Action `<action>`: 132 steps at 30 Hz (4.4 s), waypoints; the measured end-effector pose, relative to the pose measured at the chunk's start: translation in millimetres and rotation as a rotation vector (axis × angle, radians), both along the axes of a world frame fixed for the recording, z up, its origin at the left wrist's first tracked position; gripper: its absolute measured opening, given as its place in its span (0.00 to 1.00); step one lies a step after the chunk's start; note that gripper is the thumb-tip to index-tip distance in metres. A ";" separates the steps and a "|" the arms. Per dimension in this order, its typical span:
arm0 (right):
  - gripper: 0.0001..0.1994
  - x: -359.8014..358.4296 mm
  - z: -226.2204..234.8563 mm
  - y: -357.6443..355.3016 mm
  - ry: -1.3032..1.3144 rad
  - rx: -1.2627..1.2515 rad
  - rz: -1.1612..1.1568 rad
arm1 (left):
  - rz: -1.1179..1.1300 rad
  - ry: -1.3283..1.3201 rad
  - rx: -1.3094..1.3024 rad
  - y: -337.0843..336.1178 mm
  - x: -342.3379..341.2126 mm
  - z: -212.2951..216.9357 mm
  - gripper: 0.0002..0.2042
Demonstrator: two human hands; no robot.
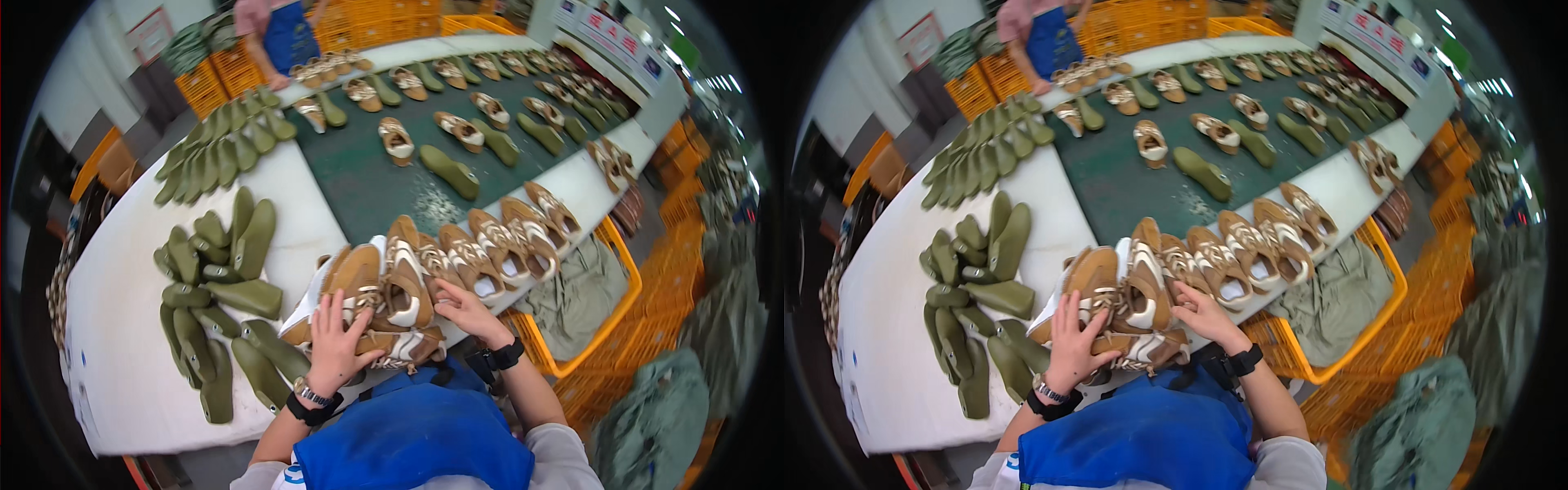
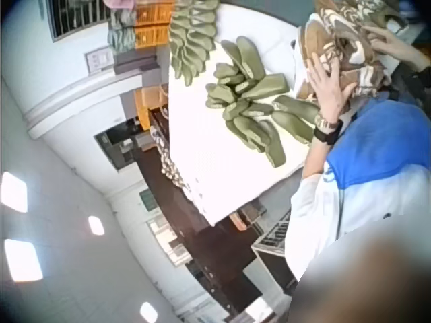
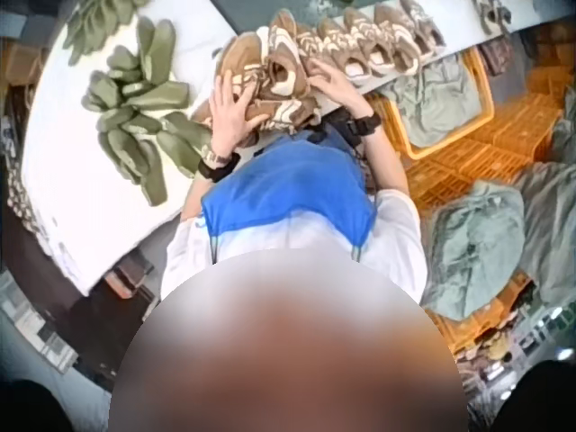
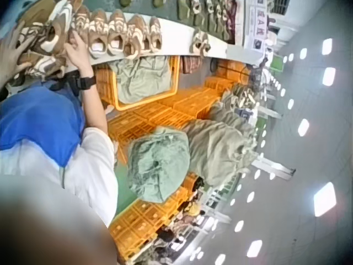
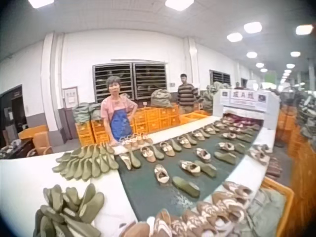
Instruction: The person inserts green shoe lasts into brown and white sneakers on a factory table, then places the assembled shoes into a large green sack. The person repeats this process, handling multiple shoes and lasts throughout the clip.
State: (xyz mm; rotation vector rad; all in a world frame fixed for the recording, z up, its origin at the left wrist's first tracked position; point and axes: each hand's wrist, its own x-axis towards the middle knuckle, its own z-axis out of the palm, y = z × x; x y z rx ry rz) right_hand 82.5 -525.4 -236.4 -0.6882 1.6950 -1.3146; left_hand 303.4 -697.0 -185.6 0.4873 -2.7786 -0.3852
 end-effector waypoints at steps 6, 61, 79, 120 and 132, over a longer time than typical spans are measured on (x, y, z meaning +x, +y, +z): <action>0.22 32.9 -23.5 86.4 -0.027 -0.048 -0.239 | -0.168 -0.116 -0.081 18.8 -1.2 5.8 0.38; 0.20 75.8 -766.5 519.1 -0.236 0.856 -1.895 | -1.376 -1.199 -0.106 449.1 -207.1 -823.7 0.19; 0.22 208.7 -100.7 439.6 -0.428 -0.575 -1.840 | -1.230 -0.897 0.513 373.8 -172.4 -201.3 0.16; 0.37 -30.6 120.7 -49.4 -0.926 -0.712 0.351 | 0.451 0.592 0.302 8.6 -29.9 124.8 0.15; 0.22 -23.3 83.0 -129.5 -0.134 -0.421 0.524 | 0.453 0.108 0.490 -101.6 -69.0 110.5 0.28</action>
